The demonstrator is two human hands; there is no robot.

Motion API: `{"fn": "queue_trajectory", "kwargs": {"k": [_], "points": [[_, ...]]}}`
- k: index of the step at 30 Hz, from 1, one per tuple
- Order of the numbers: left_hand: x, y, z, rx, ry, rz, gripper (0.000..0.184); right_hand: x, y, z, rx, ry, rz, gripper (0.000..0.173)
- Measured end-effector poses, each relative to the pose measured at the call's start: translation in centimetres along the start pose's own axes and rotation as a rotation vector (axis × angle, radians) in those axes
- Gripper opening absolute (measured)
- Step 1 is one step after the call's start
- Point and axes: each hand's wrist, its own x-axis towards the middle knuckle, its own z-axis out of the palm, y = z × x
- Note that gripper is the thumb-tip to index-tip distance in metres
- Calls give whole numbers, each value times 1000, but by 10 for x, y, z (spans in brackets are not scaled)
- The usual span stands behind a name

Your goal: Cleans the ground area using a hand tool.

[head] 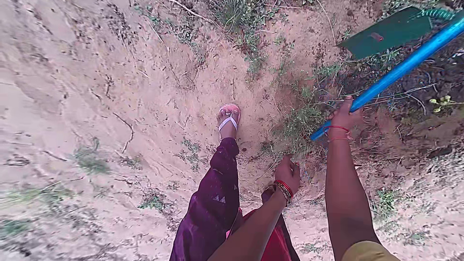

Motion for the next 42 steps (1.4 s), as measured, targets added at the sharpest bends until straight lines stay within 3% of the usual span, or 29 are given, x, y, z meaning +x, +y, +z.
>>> {"fn": "queue_trajectory", "kwargs": {"k": [3,6,9,12,14,16,19,21,23,27,30,34,37,39,40,42], "points": [[0,6,-3,-14,-2,5,42,-28,63,31,-265,-233,338,39],[0,19,-8,-44,-22,13,43,-56,65,20,-305,-236,407,37],[-1,24,-9,-59,-17,19,44,-70,23,-18,-197,-154,343,24],[-2,23,-7,-77,-13,43,44,-63,-7,-56,-135,-55,102,17],[-3,19,-8,-88,-4,48,43,-47,-17,-64,-69,26,-66,12],[-2,11,-7,-85,3,36,43,-29,-14,-56,-23,95,-124,14],[-2,0,-2,-80,32,33,41,-33,38,-22,-111,62,70,29],[-3,-3,0,-81,34,26,41,-59,92,-2,-339,-98,307,39],[-4,2,3,-75,22,25,41,-81,115,1,-504,-228,372,43],[-4,3,0,-59,53,45,42,-82,84,-24,-526,-328,249,34],[-2,-1,2,-71,68,53,42,-66,41,-59,-405,-171,73,35],[-5,-14,7,-98,71,59,41,-41,3,-76,-86,18,-160,18],[-3,-21,7,-85,79,43,41,-35,45,-47,-241,60,-35,33],[-5,-20,7,-67,60,18,42,-53,106,-29,-493,-121,208,46],[-7,-18,8,-61,52,22,42,-63,131,-25,-550,-200,292,46],[-4,-10,7,-55,57,55,42,-67,135,-20,-484,-236,359,38]]}}
